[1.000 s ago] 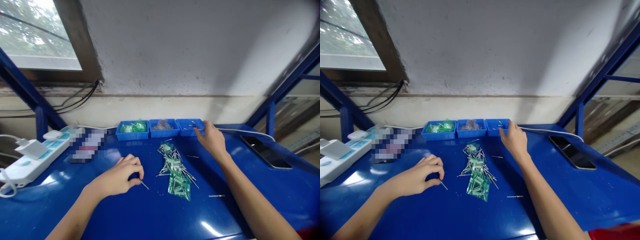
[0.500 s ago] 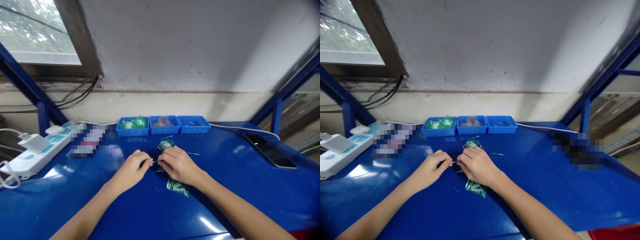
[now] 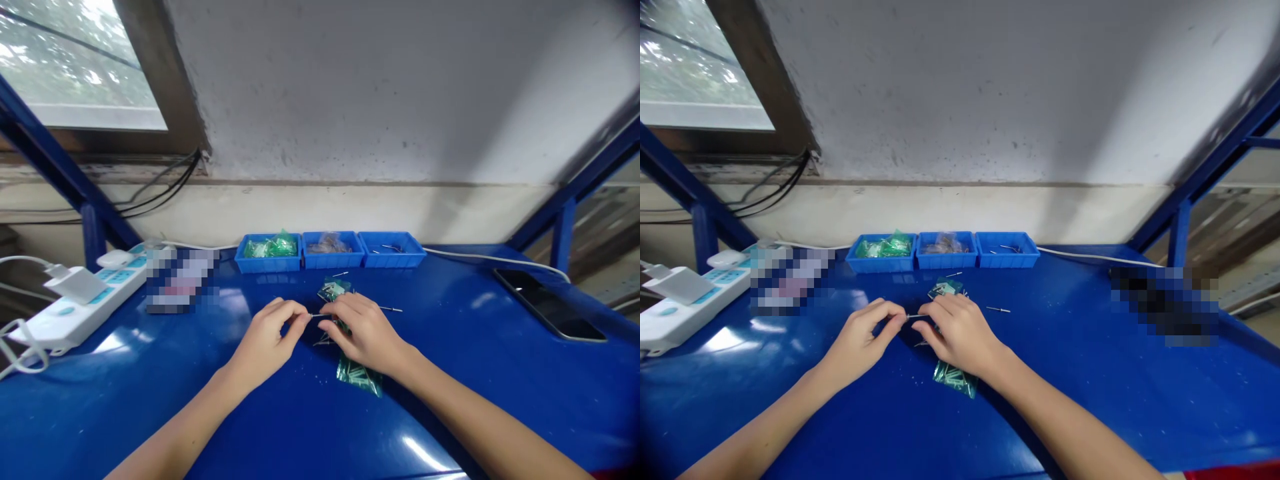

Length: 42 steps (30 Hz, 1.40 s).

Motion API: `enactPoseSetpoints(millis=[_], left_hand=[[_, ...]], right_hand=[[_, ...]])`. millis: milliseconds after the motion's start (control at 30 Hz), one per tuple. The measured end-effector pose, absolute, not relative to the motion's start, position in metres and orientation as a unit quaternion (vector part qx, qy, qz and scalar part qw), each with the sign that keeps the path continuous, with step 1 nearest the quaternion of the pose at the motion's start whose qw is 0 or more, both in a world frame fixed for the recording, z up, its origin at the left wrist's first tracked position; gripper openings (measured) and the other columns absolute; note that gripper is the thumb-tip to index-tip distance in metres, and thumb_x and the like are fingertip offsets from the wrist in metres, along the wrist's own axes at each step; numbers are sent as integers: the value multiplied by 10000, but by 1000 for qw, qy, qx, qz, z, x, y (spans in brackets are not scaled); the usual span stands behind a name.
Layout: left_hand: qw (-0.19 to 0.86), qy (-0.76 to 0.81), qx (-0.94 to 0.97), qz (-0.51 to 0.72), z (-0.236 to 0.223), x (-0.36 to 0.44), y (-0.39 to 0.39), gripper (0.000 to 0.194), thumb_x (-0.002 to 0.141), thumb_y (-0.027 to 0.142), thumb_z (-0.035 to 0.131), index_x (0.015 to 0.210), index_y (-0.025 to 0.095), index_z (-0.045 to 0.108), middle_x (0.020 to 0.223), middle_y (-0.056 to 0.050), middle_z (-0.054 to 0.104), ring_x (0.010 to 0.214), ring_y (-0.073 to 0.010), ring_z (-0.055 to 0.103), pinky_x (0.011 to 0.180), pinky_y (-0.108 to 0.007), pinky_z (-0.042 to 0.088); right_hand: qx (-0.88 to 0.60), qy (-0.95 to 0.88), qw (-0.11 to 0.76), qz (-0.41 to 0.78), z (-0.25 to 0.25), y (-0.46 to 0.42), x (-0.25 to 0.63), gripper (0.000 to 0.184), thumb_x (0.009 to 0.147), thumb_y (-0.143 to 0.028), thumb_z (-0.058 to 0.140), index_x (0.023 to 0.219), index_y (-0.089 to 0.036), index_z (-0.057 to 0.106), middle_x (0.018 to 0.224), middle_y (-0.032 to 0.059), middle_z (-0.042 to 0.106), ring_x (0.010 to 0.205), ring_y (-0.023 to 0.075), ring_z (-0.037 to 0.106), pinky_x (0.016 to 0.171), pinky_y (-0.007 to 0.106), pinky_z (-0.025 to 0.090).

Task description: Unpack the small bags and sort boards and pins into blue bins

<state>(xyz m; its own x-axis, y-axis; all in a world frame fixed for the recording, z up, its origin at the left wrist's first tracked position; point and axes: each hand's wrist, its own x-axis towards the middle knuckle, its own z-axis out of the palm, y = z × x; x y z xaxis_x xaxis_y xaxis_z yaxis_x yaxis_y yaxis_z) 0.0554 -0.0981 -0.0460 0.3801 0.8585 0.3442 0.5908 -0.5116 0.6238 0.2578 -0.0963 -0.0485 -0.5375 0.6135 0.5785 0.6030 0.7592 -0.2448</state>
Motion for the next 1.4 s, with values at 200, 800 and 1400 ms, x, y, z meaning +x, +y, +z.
enactPoseSetpoints(millis=[200,800,1400], left_hand=[[225,434,811,321,-48,55,-99,272,945,280,378,762,195,561,711,9,598,715,-141,570,703,-279,429],[176,413,865,223,-54,71,-108,144,851,352,585,937,236,583,813,16,613,807,-192,536,781,-379,367],[135,517,790,301,-58,61,-96,352,942,352,364,637,195,443,626,8,525,670,-174,485,661,-319,374]], right_hand=[[-333,-881,335,-27,-49,-97,260,140,920,-241,464,904,-167,582,761,43,595,672,149,498,633,277,363],[-429,-768,431,-202,-15,-67,319,231,861,-228,480,653,-174,566,608,37,576,576,140,499,593,289,378],[-342,-897,276,40,-53,-106,256,231,893,-361,496,945,-161,600,808,51,616,734,174,516,681,313,377]])
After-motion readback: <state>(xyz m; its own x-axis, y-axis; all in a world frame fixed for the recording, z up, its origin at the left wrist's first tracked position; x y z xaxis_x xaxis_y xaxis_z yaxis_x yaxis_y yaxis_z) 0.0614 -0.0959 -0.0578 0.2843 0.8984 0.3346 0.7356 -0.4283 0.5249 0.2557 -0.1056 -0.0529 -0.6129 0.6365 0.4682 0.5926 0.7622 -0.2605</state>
